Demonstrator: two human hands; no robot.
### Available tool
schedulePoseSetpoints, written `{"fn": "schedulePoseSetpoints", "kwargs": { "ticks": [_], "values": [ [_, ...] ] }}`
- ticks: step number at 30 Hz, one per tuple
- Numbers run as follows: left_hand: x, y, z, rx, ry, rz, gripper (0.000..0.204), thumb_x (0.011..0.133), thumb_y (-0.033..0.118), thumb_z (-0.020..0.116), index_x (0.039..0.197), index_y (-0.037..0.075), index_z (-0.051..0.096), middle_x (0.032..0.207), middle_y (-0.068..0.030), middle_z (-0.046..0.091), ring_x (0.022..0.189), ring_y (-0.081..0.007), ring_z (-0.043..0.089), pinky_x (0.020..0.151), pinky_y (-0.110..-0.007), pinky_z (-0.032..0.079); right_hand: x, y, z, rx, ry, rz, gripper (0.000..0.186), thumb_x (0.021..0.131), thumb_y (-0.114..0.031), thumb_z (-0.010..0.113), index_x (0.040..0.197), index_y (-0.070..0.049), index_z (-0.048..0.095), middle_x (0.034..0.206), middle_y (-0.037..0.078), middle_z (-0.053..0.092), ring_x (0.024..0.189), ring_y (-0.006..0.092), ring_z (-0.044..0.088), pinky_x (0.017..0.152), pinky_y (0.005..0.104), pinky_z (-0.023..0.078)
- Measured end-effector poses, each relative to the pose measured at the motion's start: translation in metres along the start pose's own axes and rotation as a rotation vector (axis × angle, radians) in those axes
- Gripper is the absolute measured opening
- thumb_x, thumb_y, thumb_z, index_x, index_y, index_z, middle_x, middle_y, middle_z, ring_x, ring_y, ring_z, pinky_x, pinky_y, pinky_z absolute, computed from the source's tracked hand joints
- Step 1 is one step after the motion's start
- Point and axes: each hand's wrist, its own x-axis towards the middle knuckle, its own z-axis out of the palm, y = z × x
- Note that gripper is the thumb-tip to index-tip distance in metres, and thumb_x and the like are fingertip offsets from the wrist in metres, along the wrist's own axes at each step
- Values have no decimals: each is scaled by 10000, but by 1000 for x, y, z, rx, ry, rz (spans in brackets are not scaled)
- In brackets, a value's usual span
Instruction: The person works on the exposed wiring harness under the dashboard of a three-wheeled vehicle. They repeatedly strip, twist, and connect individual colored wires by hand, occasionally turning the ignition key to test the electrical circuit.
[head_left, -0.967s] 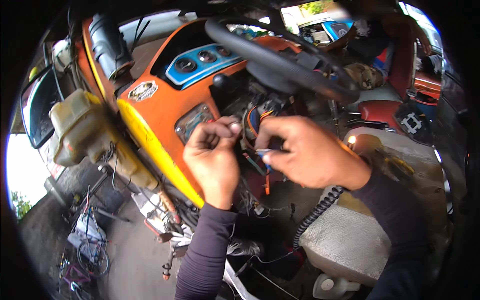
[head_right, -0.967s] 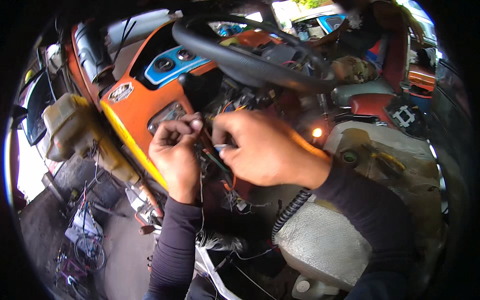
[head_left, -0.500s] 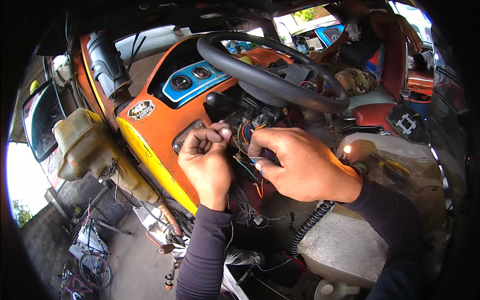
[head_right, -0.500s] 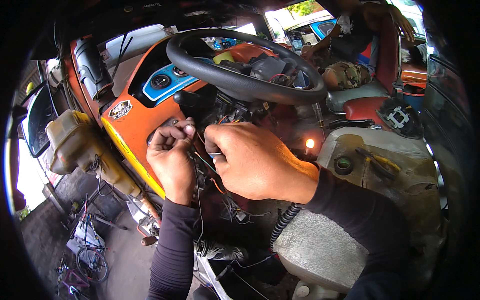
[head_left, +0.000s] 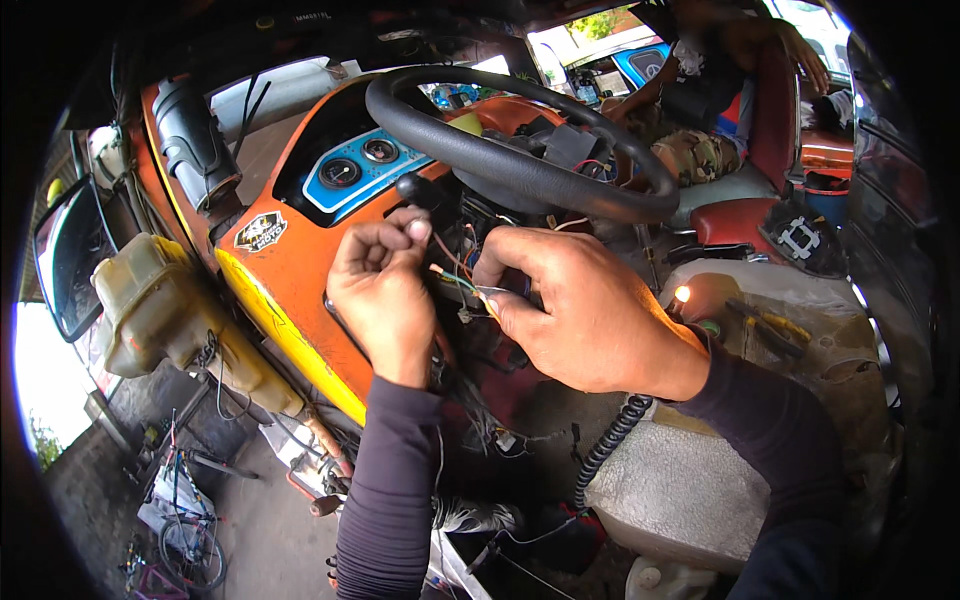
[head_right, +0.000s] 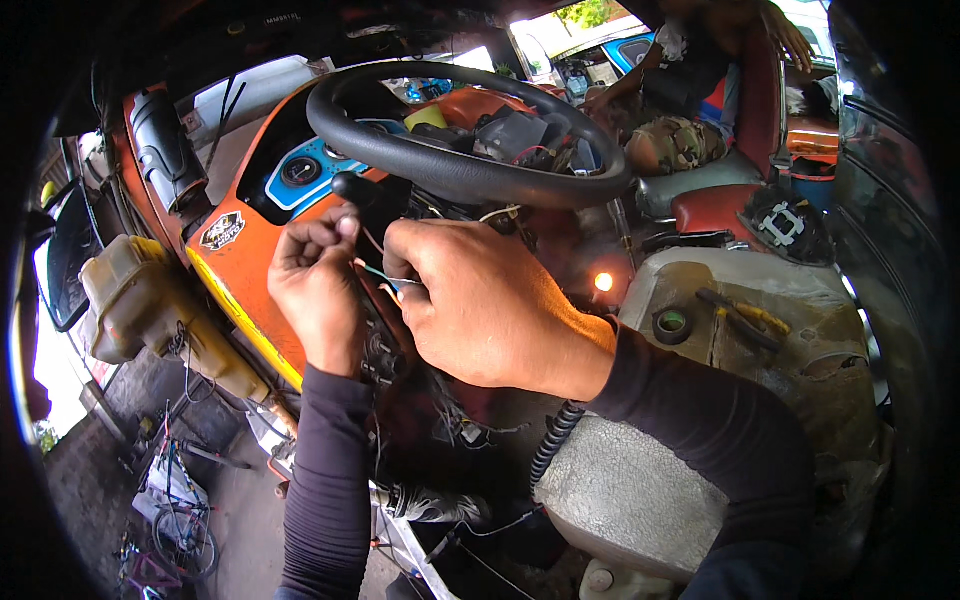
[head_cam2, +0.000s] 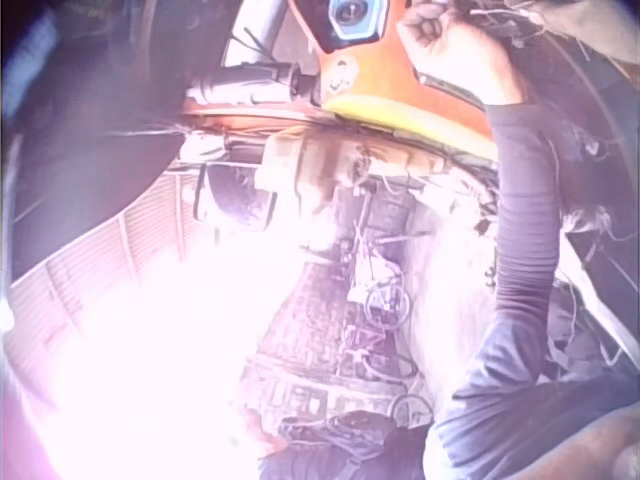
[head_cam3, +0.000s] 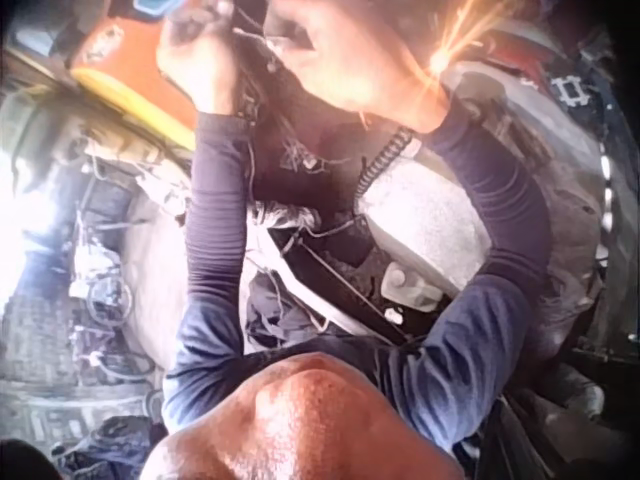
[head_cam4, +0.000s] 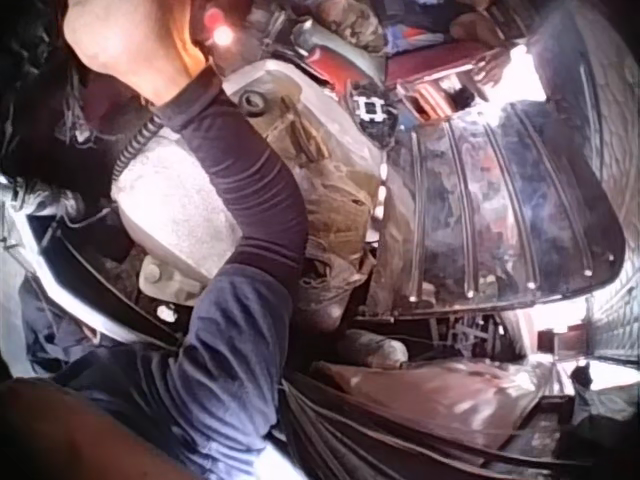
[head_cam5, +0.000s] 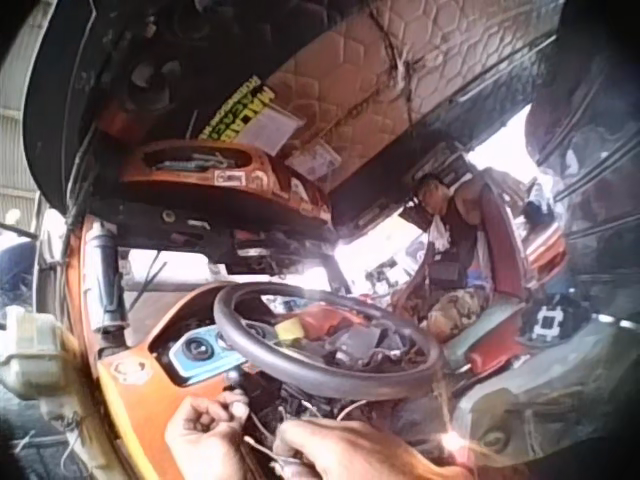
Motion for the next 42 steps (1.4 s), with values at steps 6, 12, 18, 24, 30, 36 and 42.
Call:
{"fn": "schedulePoseSetpoints", "kwargs": {
  "ticks": [6,12,18,24,30,36,42],
  "values": [
    [-2,9,-8,-5,-9,-31,267,881,-223,646,833,20,546,1013,-160,752,996,-178,720,942,-301,573,2,-2,5,60,-23,22,84,863,-36,643,932,-11,601,896,199,670,897,442,672,756,510,511],
    [-22,12,-27,92,31,-79,271,884,-192,665,826,33,526,1004,-141,770,939,-125,704,894,-273,562,4,-1,-9,62,-126,150,174,889,-71,650,1043,11,649,973,242,715,960,430,709,802,498,540],
    [-83,20,-61,91,76,-265,252,903,-165,658,835,39,528,1007,-149,755,854,-140,683,828,-290,580,14,14,13,-180,89,-52,395,945,-89,678,1319,3,586,941,246,721,883,373,743,775,465,570],
    [-116,21,-80,33,127,-372,263,926,-192,622,825,29,522,1003,-169,729,824,-173,692,789,-324,611,64,-9,50,-695,185,-196,315,940,-233,754,1076,-18,568,933,179,656,676,357,734,574,431,598],
    [-133,26,-93,100,99,-386,261,935,-180,635,824,26,520,1011,-162,726,829,-163,690,804,-320,611,91,6,80,-820,385,-265,163,867,-122,712,958,-4,645,976,162,703,676,266,777,564,342,626],
    [-135,35,-94,59,124,-389,252,924,-190,622,832,26,529,1007,-152,722,850,-161,690,828,-328,620,90,3,73,-696,265,-271,155,884,-100,696,982,8,645,1007,189,704,740,338,770,623,420,629],
    [-138,33,-101,25,112,-375,241,916,-199,607,840,16,532,1028,-174,721,857,-175,694,831,-333,610,89,1,78,-605,294,-204,294,885,-207,803,982,-21,597,972,165,696,765,409,733,643,494,600]
  ]
}}
